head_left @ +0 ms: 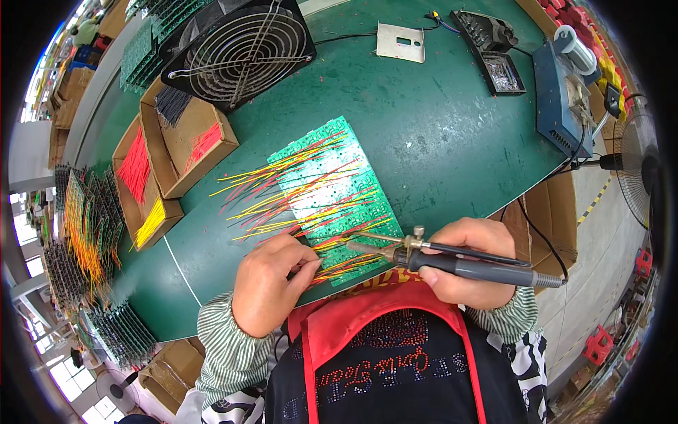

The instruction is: The person takes wires from boxes and solders them onto a circuit board using a soldering iron.

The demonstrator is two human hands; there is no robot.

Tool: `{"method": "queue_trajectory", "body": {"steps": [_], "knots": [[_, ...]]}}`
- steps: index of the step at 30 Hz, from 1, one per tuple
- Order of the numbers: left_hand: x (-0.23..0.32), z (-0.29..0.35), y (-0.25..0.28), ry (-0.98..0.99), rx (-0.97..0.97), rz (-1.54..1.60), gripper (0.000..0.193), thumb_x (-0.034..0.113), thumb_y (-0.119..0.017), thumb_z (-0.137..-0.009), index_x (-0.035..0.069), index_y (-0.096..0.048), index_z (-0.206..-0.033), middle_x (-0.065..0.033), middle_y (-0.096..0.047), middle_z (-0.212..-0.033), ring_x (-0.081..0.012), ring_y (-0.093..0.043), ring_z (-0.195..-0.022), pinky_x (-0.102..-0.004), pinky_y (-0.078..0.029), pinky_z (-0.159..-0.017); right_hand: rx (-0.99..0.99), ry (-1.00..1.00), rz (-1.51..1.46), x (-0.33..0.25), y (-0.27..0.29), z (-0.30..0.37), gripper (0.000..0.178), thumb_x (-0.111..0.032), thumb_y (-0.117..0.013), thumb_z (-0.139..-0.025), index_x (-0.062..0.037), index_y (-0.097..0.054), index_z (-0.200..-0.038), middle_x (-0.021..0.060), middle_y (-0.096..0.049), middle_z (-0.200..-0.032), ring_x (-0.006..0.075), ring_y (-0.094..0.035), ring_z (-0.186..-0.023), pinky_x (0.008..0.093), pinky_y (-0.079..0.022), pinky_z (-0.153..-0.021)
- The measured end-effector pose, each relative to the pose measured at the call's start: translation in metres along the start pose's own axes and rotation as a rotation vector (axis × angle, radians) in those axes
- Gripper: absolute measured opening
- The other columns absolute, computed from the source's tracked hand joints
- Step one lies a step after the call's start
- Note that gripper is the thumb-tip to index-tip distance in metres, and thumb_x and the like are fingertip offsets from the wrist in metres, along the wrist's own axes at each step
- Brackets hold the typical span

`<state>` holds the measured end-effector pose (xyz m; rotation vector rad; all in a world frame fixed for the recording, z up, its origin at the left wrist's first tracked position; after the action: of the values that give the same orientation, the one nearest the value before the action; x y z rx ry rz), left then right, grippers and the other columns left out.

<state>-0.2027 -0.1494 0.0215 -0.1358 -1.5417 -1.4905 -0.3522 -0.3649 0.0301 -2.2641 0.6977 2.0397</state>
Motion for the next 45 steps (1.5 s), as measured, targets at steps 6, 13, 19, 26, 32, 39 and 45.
{"method": "queue_trajectory", "body": {"steps": [6, 13, 19, 26, 32, 39, 45], "knots": [[-0.014, -0.017, 0.06, 0.038, 0.183, -0.119, 0.004, 0.004, -0.066, -0.078, 0.001, -0.065, -0.08, -0.0045, -0.06, -0.074, -0.0115, -0.056, -0.066, -0.0242, -0.043, -0.056, 0.094, -0.081, -0.008, 0.003, 0.018, -0.001, 0.02, -0.009, -0.073, -0.069, -0.0001, -0.062, -0.082, 0.0064, -0.064, -0.068, 0.0122, -0.062, -0.057, 0.0244, -0.047, -0.054], [-0.122, -0.102, 0.125, 0.19, 0.296, -0.214, 0.019, 0.014, -0.069, -0.078, -0.001, -0.066, -0.09, -0.0103, -0.062, -0.073, -0.0176, -0.058, -0.065, -0.0299, -0.047, -0.063, 0.187, -0.174, -0.025, 0.006, 0.021, -0.003, 0.019, -0.008, -0.072, -0.068, -0.0003, -0.061, -0.08, 0.0048, -0.063, -0.066, 0.011, -0.06, -0.056, 0.0237, -0.046, -0.054], [-0.128, -0.13, 0.121, 0.174, 0.144, -0.259, 0.021, 0.017, -0.071, -0.076, -0.001, -0.066, -0.086, -0.0123, -0.063, -0.077, -0.0213, -0.059, -0.07, -0.0335, -0.047, -0.067, 0.197, -0.196, -0.004, 0.011, 0.023, -0.008, 0.019, -0.008, -0.072, -0.067, -0.0005, -0.061, -0.08, 0.0045, -0.063, -0.065, 0.0108, -0.06, -0.056, 0.0234, -0.046, -0.054], [-0.123, -0.126, 0.122, 0.239, 0.197, -0.28, 0.019, 0.015, -0.072, -0.076, -0.002, -0.066, -0.082, -0.0122, -0.062, -0.07, -0.0192, -0.059, -0.065, -0.0323, -0.046, -0.062, 0.182, -0.159, 0.017, 0.013, 0.022, -0.018, 0.018, -0.006, -0.072, -0.067, -0.0007, -0.06, -0.08, 0.0045, -0.063, -0.066, 0.0096, -0.06, -0.056, 0.0227, -0.046, -0.053], [-0.13, -0.123, 0.119, 0.313, 0.335, 0.036, 0.019, 0.014, -0.069, -0.082, -0.004, -0.066, -0.086, -0.0047, -0.061, -0.067, -0.0092, -0.053, -0.06, -0.0246, -0.044, -0.057, 0.183, -0.205, -0.022, 0.014, 0.019, -0.016, 0.018, -0.006, -0.072, -0.067, -0.0006, -0.06, -0.08, 0.0043, -0.063, -0.067, 0.0091, -0.06, -0.057, 0.0225, -0.046, -0.053], [-0.143, -0.122, 0.114, 0.279, 0.395, 0.043, 0.018, 0.014, -0.068, -0.084, -0.004, -0.066, -0.088, -0.003, -0.061, -0.067, -0.0084, -0.052, -0.059, -0.0245, -0.043, -0.056, 0.169, -0.169, 0.018, 0.01, 0.019, -0.012, 0.019, -0.006, -0.072, -0.068, -0.0002, -0.061, -0.081, 0.0046, -0.063, -0.067, 0.0098, -0.06, -0.057, 0.0229, -0.046, -0.053], [-0.138, -0.123, 0.113, 0.324, 0.335, 0.165, 0.017, 0.012, -0.069, -0.083, -0.003, -0.066, -0.088, -0.0032, -0.061, -0.068, -0.0059, -0.052, -0.055, -0.0215, -0.042, -0.05, 0.166, -0.145, 0.047, 0.01, 0.019, -0.008, 0.019, -0.007, -0.072, -0.068, 0.0, -0.061, -0.081, 0.0046, -0.063, -0.067, 0.0094, -0.059, -0.056, 0.0228, -0.046, -0.053]]}}
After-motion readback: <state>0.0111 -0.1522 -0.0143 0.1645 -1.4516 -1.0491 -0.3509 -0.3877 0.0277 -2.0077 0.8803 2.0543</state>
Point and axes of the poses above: each hand's wrist, its own z-axis away from the middle knuckle, its own y-axis out of the back of the hand, x = y × z, the point moved 1 cm from there along -z, towards the middle knuckle
